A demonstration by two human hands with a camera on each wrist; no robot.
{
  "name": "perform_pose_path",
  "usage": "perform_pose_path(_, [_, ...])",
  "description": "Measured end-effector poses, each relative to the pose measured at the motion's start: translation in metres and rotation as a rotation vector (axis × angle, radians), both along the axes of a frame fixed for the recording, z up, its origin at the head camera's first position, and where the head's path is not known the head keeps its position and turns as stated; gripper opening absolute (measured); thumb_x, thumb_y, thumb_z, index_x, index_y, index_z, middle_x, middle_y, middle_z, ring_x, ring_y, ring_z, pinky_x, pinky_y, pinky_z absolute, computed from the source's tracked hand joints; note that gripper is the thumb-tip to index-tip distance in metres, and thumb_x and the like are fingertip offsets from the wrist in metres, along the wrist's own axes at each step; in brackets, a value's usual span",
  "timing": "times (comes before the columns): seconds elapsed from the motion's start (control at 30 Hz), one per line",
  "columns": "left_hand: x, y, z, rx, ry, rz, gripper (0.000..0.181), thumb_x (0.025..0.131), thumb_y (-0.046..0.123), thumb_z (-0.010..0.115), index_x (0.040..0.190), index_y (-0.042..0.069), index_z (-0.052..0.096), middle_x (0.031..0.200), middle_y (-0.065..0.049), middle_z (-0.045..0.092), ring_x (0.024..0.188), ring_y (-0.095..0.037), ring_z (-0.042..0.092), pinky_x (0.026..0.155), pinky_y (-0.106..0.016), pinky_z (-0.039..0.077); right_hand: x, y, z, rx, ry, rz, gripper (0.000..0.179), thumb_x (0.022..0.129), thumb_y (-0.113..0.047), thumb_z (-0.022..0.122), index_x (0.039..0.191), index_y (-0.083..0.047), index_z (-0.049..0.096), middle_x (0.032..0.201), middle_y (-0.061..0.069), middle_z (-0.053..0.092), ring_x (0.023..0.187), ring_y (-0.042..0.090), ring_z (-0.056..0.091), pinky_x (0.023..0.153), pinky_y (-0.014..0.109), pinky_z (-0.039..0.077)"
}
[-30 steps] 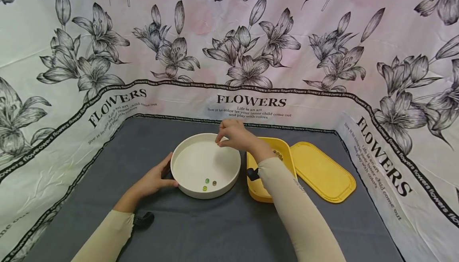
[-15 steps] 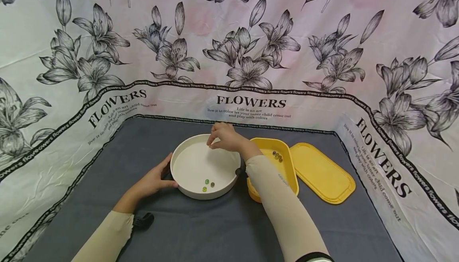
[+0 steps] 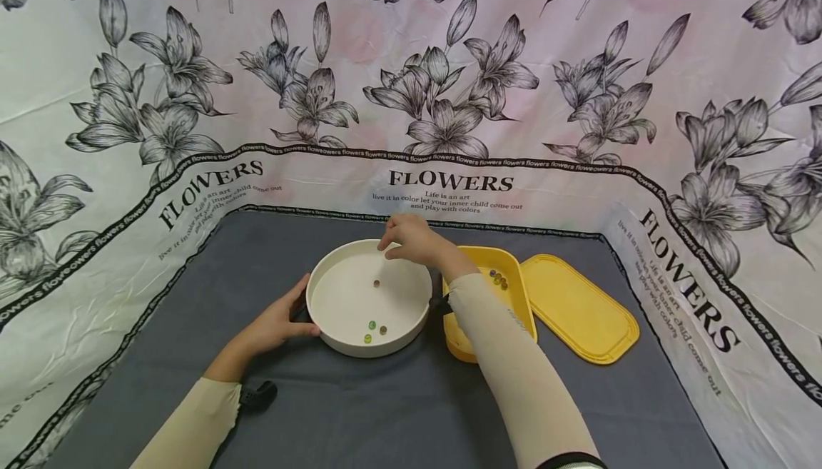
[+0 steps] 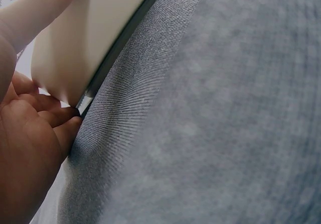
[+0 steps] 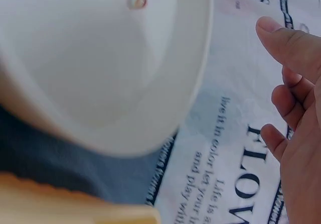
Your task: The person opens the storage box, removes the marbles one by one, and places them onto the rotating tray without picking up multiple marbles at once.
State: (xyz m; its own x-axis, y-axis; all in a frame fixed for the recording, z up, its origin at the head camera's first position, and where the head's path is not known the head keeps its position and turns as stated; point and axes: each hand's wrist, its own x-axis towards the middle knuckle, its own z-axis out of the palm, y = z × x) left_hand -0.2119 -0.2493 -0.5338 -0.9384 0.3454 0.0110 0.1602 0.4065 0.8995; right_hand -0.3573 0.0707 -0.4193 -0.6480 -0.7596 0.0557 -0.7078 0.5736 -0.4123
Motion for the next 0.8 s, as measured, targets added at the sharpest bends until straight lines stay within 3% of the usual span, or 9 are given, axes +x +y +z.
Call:
perform_pose_path(0.27, [-0.003, 0.000, 0.004, -0.014, 0.006, 0.000, 0.129, 0.078, 0.034, 0.091, 0.165, 0.005, 0.001, 0.172, -0.017, 0.001, 0.156, -0.036, 0.015, 0.125, -0.054, 0.021, 0.001, 0.035, 0.023, 0.002, 0.125, -0.019, 0.017, 0.093, -0.022, 0.079, 0.109, -0.018, 0.082, 0.113, 0.004, 0.057, 0.104, 0.023, 0.045, 0.095, 0.046, 0.035])
perform_pose_path(0.4, [-0.004, 0.000, 0.005, -0.017, 0.005, 0.000, 0.128, 0.078, 0.034, 0.090, 0.165, 0.005, 0.000, 0.172, -0.016, 0.000, 0.156, -0.036, 0.015, 0.124, -0.055, 0.021, 0.003, 0.057, 0.030, -0.028, 0.173, -0.019, 0.015, 0.092, -0.018, 0.079, 0.107, -0.015, 0.082, 0.106, 0.005, 0.054, 0.098, 0.025, 0.041, 0.087, 0.045, 0.031])
perform_pose_path(0.67, [0.000, 0.001, 0.002, 0.002, -0.014, -0.009, 0.127, 0.080, 0.033, 0.089, 0.165, 0.006, -0.002, 0.172, -0.015, -0.002, 0.156, -0.037, 0.014, 0.124, -0.055, 0.022, 0.004, 0.109, 0.018, 0.008, 0.228, -0.071, 0.016, 0.091, -0.019, 0.081, 0.107, -0.017, 0.082, 0.104, 0.003, 0.053, 0.096, 0.021, 0.043, 0.083, 0.042, 0.032])
perform_pose_path(0.8, [0.002, 0.004, 0.004, 0.017, -0.023, -0.005, 0.127, 0.080, 0.032, 0.089, 0.166, 0.010, -0.002, 0.172, -0.014, -0.001, 0.157, -0.035, 0.014, 0.125, -0.054, 0.020, 0.006, 0.133, 0.021, 0.025, 0.234, -0.101, 0.017, 0.089, -0.018, 0.082, 0.107, -0.016, 0.082, 0.103, 0.003, 0.055, 0.092, 0.021, 0.042, 0.080, 0.039, 0.031])
